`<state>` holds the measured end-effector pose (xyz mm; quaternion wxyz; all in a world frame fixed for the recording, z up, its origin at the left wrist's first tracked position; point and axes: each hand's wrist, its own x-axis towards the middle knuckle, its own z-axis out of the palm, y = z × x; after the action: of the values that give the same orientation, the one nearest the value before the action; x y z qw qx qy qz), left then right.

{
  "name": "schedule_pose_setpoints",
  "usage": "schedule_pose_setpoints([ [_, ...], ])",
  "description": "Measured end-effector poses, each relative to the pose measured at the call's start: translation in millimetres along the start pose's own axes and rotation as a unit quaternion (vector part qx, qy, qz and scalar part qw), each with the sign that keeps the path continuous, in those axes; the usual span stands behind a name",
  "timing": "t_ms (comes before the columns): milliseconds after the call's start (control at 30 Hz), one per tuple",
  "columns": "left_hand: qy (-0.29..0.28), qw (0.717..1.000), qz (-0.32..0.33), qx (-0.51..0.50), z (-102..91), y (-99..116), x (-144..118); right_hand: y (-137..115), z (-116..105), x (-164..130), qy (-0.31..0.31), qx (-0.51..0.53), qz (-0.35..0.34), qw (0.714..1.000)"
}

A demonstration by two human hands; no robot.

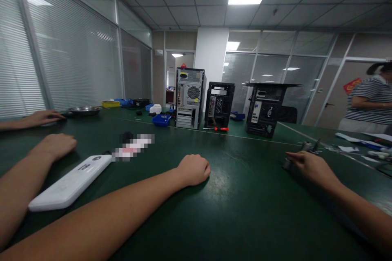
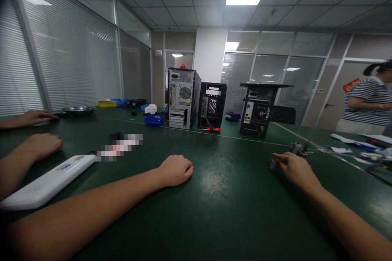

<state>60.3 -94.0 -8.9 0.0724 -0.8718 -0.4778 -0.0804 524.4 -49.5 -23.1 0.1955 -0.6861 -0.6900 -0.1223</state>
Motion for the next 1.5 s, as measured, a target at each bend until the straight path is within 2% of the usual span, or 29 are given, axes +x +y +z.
schedule_pose_setpoints([
  [233,-0.008,1.000,0.000,-0.010,-1.3,0.0,0.2,-4.0,2.6,0.9,-0.006,0.005,-0.017,1.000],
  [333,-0.004,1.000,0.001,-0.003,1.2,-0.7,1.4,-4.2,2.8,-0.3,0.011,0.012,-0.019,1.000],
  [667,-0.003,1.000,-0.004,0.007,5.2,-1.1,3.7,-16.5,-10.5,-5.1,0.031,0.083,0.080,0.993],
  [833,-0.002,1.000,0.000,0.003,5.5,-1.2,3.9,-20.2,-10.7,-6.5,0.031,0.105,0.090,0.990],
  [1000,-0.013,1.000,-0.008,-0.005,3.2,0.2,3.3,-23.0,-10.3,-5.1,0.056,0.088,0.080,0.991],
  [1100,-0.010,1.000,-0.008,-0.003,1.8,0.5,2.7,-25.3,-11.8,-3.9,0.038,0.095,0.077,0.992],
  [1300,-0.009,1.000,-0.003,-0.007,1.7,-0.2,2.4,-23.7,-13.9,-3.9,0.032,0.097,0.125,0.987],
  [1500,-0.010,1.000,-0.007,0.007,3.8,-0.3,3.2,-21.9,-14.8,-2.3,0.018,0.098,0.126,0.987],
])
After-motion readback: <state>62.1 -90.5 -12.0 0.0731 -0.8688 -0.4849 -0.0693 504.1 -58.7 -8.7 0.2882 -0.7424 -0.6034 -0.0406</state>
